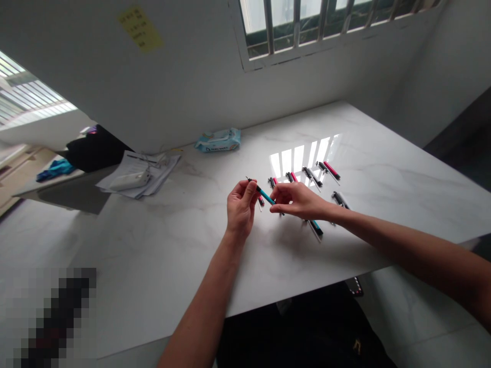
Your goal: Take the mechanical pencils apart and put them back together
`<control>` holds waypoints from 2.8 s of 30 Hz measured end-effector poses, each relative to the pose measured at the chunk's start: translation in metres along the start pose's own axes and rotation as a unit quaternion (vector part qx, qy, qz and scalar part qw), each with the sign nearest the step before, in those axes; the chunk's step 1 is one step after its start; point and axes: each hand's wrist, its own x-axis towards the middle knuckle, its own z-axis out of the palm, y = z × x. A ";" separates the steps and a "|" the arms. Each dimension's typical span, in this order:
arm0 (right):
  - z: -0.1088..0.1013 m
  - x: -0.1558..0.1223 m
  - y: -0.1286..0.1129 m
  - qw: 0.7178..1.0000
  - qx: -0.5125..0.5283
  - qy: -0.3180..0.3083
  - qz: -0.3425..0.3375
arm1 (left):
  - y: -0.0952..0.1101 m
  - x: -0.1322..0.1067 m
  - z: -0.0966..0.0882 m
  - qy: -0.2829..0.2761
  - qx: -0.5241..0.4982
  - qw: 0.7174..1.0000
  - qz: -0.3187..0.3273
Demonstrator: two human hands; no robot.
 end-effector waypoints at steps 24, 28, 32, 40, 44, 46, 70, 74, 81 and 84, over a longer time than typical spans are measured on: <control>-0.010 0.005 0.001 0.996 0.064 -0.069 -0.003 | 0.008 -0.004 0.003 -0.067 0.007 0.997 -0.045; -0.014 0.006 0.003 0.998 0.034 -0.059 -0.019 | 0.006 -0.006 0.005 -0.079 0.022 0.996 -0.047; -0.014 0.008 0.006 0.999 0.044 -0.015 -0.006 | 0.005 -0.008 0.008 -0.071 0.042 0.996 -0.040; -0.010 0.007 0.006 0.993 0.103 -0.056 -0.003 | 0.002 -0.009 0.011 -0.079 0.069 0.994 -0.036; -0.013 0.007 0.005 0.989 0.137 -0.049 -0.011 | 0.003 -0.010 0.011 -0.114 0.039 0.992 -0.045; -0.015 0.008 0.005 0.992 0.121 -0.045 -0.010 | 0.003 -0.009 0.011 -0.109 0.052 0.992 -0.033; -0.010 0.006 0.000 0.999 0.021 -0.008 -0.030 | 0.000 -0.011 0.006 -0.112 0.101 0.989 -0.008; -0.010 0.007 0.003 1.000 0.015 0.006 -0.020 | -0.006 -0.006 0.000 -0.081 0.134 0.988 0.017; -0.003 0.002 -0.002 0.999 0.025 0.027 -0.021 | -0.004 -0.006 0.002 -0.043 0.121 0.991 0.033; -0.003 0.002 -0.001 0.999 0.014 0.020 -0.022 | -0.001 -0.008 0.003 -0.044 0.122 0.991 0.042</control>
